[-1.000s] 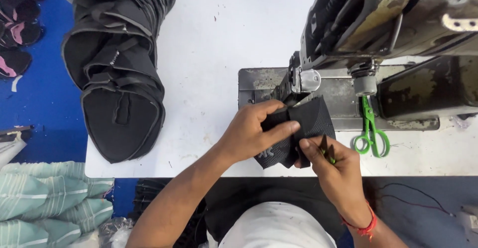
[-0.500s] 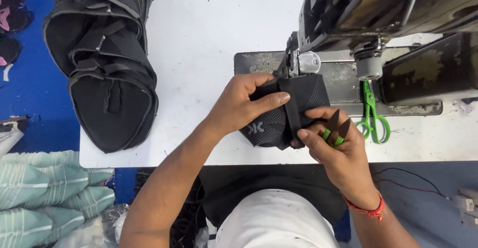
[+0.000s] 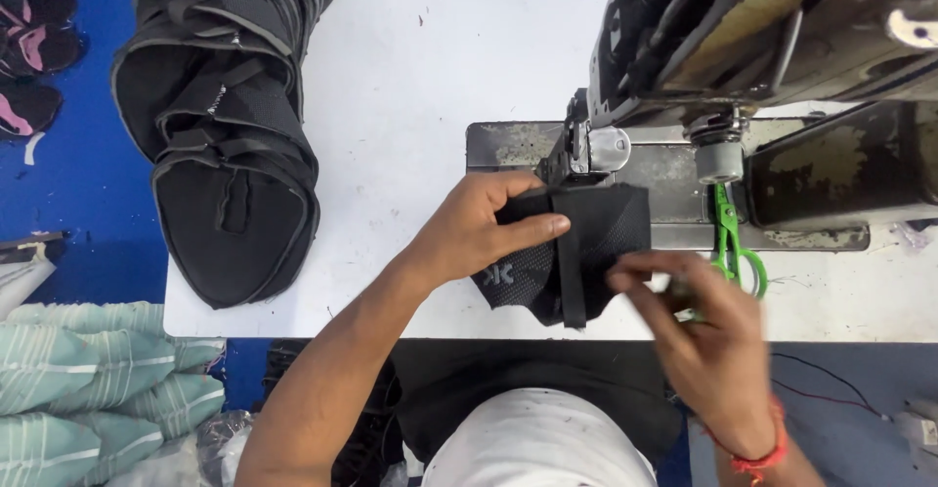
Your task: The person uses a sewing machine to stitch black fabric straps onto the upper part of black sandals. They guide the sandals under the needle, sew along the edges, and then use green scissors to cut the thread before moving the finished item aside and picking up the next one.
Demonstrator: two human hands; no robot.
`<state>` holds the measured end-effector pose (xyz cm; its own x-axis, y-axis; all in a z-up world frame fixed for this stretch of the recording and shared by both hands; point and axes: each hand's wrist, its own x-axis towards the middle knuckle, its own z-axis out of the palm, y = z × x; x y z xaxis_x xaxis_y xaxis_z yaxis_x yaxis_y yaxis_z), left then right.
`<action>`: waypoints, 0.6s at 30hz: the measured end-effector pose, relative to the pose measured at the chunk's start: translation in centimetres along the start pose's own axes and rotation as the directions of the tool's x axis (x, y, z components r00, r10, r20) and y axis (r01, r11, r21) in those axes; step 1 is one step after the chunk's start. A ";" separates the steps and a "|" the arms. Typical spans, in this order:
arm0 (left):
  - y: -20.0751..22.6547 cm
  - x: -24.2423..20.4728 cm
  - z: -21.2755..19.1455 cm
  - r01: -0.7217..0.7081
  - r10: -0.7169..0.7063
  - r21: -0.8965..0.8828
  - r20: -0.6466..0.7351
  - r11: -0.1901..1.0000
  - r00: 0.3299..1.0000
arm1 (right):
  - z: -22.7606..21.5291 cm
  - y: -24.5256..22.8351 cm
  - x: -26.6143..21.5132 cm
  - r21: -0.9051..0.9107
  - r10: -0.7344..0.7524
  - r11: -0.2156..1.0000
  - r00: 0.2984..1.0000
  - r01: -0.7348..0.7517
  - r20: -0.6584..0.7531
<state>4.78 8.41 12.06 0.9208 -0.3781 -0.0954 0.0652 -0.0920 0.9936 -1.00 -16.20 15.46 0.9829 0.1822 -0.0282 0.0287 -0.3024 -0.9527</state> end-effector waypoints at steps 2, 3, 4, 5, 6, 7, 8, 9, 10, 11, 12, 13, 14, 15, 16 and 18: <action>0.4 -0.1 0.2 0.055 -0.056 0.034 0.042 0.998 0.998 | -0.7 -2.3 0.6 -0.384 -0.298 0.887 0.953 0.257 -0.051; 0.6 -0.1 0.3 0.057 -0.058 0.032 0.043 0.998 0.997 | -0.9 -2.4 1.6 -0.385 -0.295 0.887 0.954 0.254 -0.051; 0.8 0.0 0.5 0.061 -0.063 0.044 0.057 0.997 0.996 | -1.2 -2.6 2.7 -0.432 -0.236 0.879 0.971 0.201 -0.030; 1.1 0.2 0.5 0.065 -0.069 0.056 0.071 0.996 0.995 | -1.5 -2.8 3.8 -0.478 -0.175 0.866 0.984 0.148 -0.012; 0.9 0.3 0.6 0.060 -0.064 0.056 0.071 0.997 0.995 | -1.6 -2.3 4.2 -0.481 -0.179 0.864 0.984 0.151 -0.013; 0.7 0.6 0.5 0.071 -0.082 0.133 0.084 0.989 0.993 | -1.7 -1.8 4.7 -0.423 -0.078 0.902 0.997 0.080 0.022; 0.5 0.7 0.6 0.083 -0.104 0.206 0.093 0.975 0.990 | -1.8 -1.3 5.2 -0.368 0.023 0.930 0.998 0.003 0.067; 0.0 1.2 0.4 0.081 -0.101 0.204 0.090 0.976 0.991 | -1.7 -1.6 5.6 -0.371 0.021 0.929 0.997 0.006 0.069; -0.5 1.4 0.4 0.087 -0.106 0.184 0.092 0.979 0.990 | -1.6 -1.8 5.8 -0.365 0.075 0.930 0.995 -0.048 0.060; -1.1 1.6 0.4 0.093 -0.110 0.164 0.094 0.982 0.989 | -1.5 -1.9 6.0 -0.358 0.128 0.928 0.990 -0.101 0.051; -0.9 1.8 0.3 0.097 -0.114 0.162 0.095 0.982 0.989 | -1.4 -1.8 6.4 -0.358 0.132 0.928 0.990 -0.105 0.052; -0.7 2.1 0.2 0.150 -0.161 0.138 0.072 0.979 0.984 | -1.4 -1.6 6.8 -0.355 0.155 0.926 0.987 -0.130 0.043; -0.4 2.6 0.1 0.196 -0.203 0.115 0.050 0.974 0.978 | -1.3 -1.6 7.3 -0.352 0.173 0.924 0.984 -0.151 0.031; -0.4 3.0 -0.1 0.195 -0.202 0.116 0.052 0.974 0.978 | -1.3 -1.1 7.8 -0.352 0.173 0.924 0.984 -0.152 0.029; -0.5 3.4 -0.2 0.215 -0.217 0.052 0.035 0.975 0.976 | -1.2 -0.7 8.3 -0.276 0.113 0.956 0.993 -0.097 0.042; -0.3 4.1 -0.5 0.234 -0.234 -0.016 0.019 0.972 0.972 | -1.2 0.0 9.1 -0.200 0.055 0.979 0.997 -0.043 0.052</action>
<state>8.75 7.34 11.36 0.8725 -0.3639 -0.3260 0.2848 -0.1634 0.9446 8.17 -15.70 15.58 0.9722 0.2134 -0.0959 0.0219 -0.4913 -0.8707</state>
